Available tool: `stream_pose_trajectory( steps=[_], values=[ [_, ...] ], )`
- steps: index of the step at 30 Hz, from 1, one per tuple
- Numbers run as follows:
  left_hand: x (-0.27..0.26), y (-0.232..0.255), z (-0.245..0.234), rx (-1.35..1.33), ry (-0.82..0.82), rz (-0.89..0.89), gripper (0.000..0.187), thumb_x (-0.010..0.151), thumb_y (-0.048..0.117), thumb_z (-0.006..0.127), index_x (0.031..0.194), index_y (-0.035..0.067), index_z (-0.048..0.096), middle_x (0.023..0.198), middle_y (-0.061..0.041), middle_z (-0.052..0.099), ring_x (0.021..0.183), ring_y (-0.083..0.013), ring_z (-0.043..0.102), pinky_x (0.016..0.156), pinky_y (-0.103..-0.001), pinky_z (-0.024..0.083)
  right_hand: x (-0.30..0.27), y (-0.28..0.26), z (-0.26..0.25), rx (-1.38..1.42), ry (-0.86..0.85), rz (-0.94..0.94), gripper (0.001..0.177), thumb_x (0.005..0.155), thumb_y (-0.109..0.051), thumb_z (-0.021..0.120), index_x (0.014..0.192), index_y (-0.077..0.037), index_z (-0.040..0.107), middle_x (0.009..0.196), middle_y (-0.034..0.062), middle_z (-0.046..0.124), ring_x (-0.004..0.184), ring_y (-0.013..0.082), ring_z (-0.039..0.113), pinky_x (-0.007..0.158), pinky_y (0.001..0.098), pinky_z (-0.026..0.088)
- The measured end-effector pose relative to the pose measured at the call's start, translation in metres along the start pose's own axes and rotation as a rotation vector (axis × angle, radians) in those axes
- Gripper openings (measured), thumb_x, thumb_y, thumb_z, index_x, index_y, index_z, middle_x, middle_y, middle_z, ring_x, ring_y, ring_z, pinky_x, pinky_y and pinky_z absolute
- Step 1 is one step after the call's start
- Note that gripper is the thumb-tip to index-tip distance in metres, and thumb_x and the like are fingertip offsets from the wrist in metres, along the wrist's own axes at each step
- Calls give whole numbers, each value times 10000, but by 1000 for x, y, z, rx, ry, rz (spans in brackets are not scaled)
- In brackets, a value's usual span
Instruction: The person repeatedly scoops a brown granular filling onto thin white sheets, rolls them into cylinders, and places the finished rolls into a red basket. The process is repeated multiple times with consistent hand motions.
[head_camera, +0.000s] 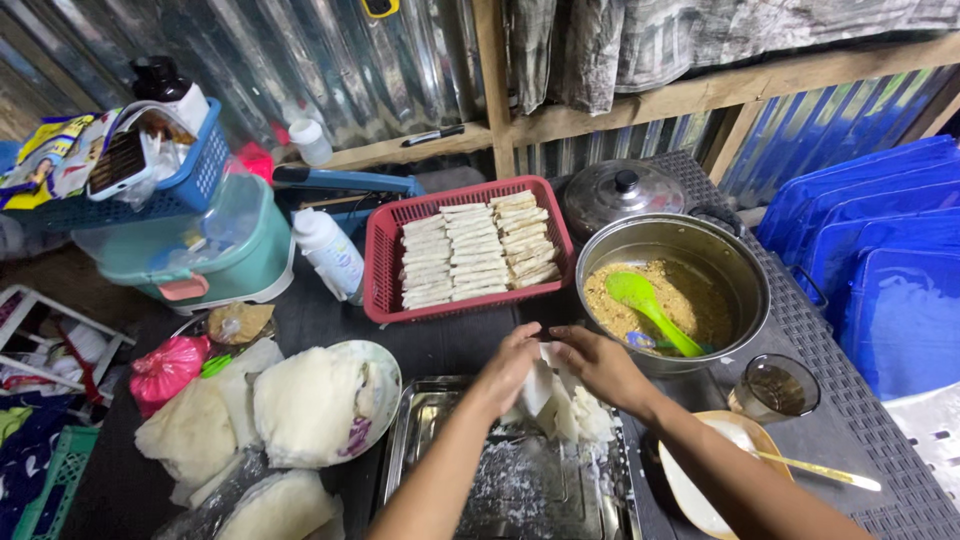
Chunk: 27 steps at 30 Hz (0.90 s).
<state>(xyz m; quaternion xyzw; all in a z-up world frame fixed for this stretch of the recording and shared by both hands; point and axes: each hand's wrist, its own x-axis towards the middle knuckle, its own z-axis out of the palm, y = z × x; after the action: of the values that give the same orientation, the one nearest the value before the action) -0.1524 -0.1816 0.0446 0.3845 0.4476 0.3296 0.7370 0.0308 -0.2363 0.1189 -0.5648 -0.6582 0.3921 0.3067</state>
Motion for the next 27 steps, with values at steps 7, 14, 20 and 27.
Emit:
stream_pose_trajectory(
  steps=[7, 14, 20, 27],
  values=[
    [10, -47, -8, -442, -225, -94, 880, 1030, 695, 500, 1525, -31, 441, 1485, -192, 540, 1333, -279, 528, 1136, -403, 444, -19, 17, 30, -214, 172, -174, 356, 852, -204, 710, 1186, -79, 718, 1101, 149, 727, 999, 325, 718, 889, 392, 576],
    [-45, -73, -31, -76, 230, 128, 583, 946, 543, 579, 1250, 60, 699, 1168, -86, 730, 1081, -189, 675, 1005, -397, 509, -32, 64, 66, -747, 194, -358, 461, 791, -79, 616, 1247, -100, 684, 1208, 124, 695, 1167, 331, 634, 979, 457, 495],
    [-117, -89, -107, 265, 476, 312, 542, 1026, 491, 540, 959, 33, 822, 944, -28, 819, 942, -143, 708, 873, -341, 518, -32, 69, 76, -720, 68, -195, 664, 764, -362, 734, 1346, -85, 578, 1346, 218, 559, 1228, 405, 520, 1062, 482, 434],
    [-210, -123, -265, 726, 1083, 535, 158, 892, 94, 729, 1044, 103, 773, 928, -93, 760, 830, -200, 714, 743, -330, 567, -40, 12, 78, -740, 337, -342, 606, 830, -420, 699, 1353, -130, 598, 1447, 239, 455, 1301, 441, 446, 1073, 525, 396]
  ],
)
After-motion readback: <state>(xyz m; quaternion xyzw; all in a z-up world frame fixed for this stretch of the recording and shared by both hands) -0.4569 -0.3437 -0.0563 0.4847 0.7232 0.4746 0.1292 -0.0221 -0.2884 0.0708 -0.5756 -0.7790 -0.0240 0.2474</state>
